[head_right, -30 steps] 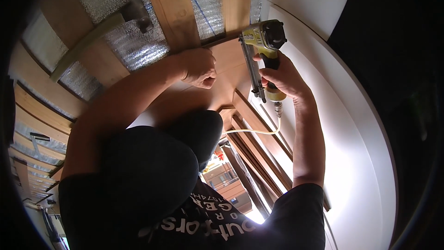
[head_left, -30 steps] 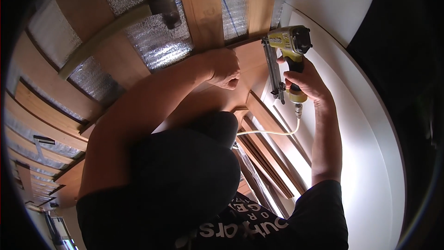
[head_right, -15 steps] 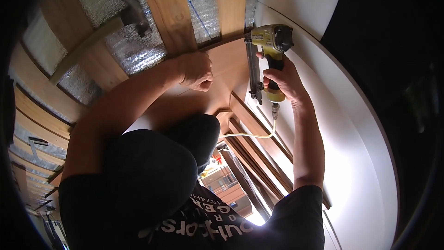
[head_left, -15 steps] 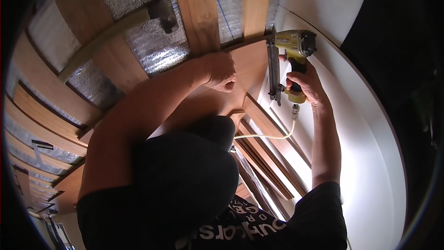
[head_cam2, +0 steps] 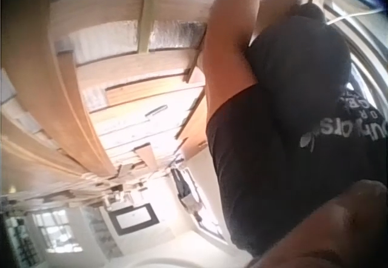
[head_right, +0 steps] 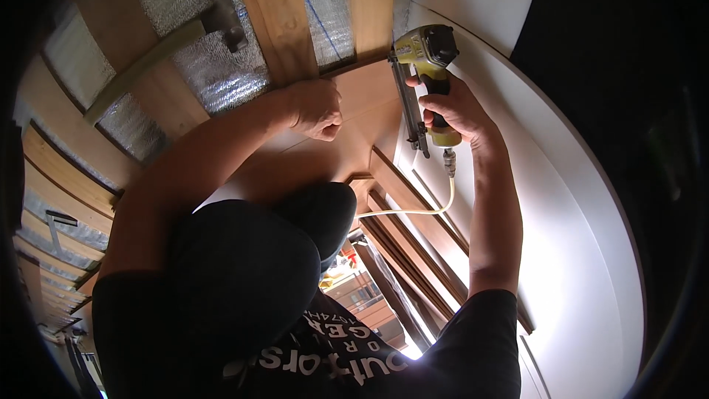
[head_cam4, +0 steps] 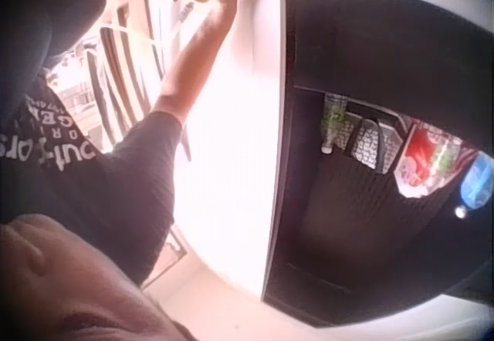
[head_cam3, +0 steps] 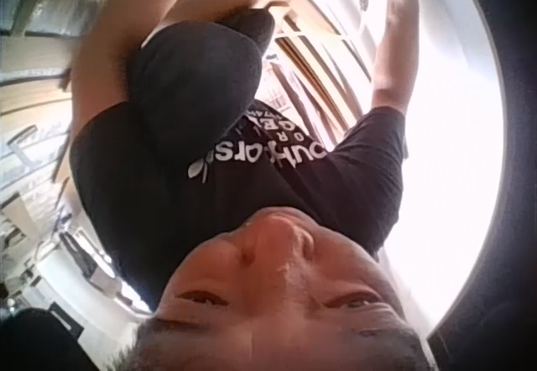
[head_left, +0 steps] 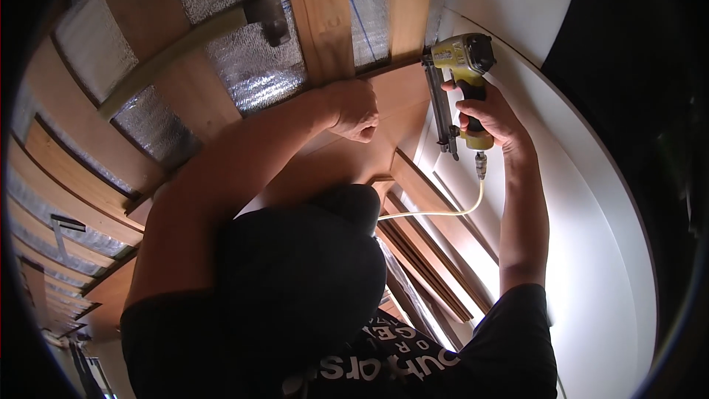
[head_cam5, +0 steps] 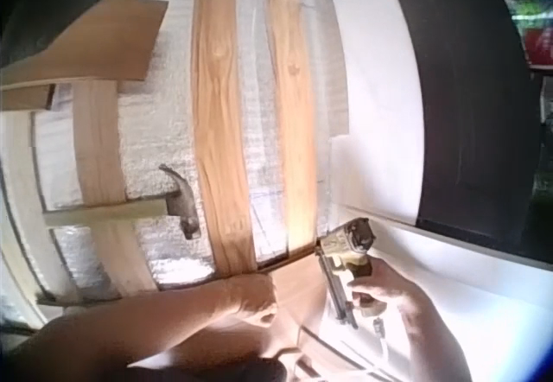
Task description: The person installs laminate wood flooring by applying glue to the planks, positioning them on the underlayment, and securing them using a pneumatic nail gun and a hammer.
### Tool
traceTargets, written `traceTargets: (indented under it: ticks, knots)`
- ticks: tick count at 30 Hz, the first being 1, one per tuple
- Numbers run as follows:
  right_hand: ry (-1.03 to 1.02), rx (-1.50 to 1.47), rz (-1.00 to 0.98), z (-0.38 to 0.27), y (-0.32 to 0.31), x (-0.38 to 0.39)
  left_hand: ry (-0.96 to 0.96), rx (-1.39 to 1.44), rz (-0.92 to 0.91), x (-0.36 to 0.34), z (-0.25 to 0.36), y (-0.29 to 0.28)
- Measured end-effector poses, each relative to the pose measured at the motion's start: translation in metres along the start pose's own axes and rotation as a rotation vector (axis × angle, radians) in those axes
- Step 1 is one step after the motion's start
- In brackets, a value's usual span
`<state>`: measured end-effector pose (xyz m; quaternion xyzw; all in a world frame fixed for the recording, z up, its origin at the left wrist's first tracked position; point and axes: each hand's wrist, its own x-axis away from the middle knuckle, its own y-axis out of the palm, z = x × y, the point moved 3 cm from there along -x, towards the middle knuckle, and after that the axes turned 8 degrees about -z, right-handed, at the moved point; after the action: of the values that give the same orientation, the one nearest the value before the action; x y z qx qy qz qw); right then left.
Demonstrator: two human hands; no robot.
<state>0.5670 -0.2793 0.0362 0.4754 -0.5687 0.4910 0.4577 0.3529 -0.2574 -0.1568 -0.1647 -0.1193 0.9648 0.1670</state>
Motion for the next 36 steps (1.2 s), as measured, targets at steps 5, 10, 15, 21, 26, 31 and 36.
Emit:
traceTargets:
  ticks: [5,10,15,21,26,31,36]
  knots:
    - [-0.157,-0.216,0.208,0.022,0.032,0.035,0.061,-0.212,0.036,0.002,0.003,0.002]
    - [-0.369,-0.292,0.217,0.018,0.086,0.087,0.069,-0.242,0.011,0.068,0.032,0.013]
    - [-0.248,-0.386,-0.074,0.007,0.200,0.072,-0.066,-0.091,-0.142,0.225,0.092,0.027]
    - [-0.207,-0.218,-0.299,-0.015,0.317,0.036,-0.294,0.075,0.014,0.266,0.127,0.007]
    - [-0.174,-0.155,-0.320,-0.023,0.356,0.027,-0.281,0.561,0.225,0.262,0.137,-0.029]
    - [-0.082,0.022,-0.284,-0.039,0.356,0.028,-0.454,0.519,-0.001,0.271,0.131,-0.025]
    - [0.054,0.055,-0.353,-0.058,0.357,0.028,-0.529,0.395,-0.327,0.267,0.118,0.012]
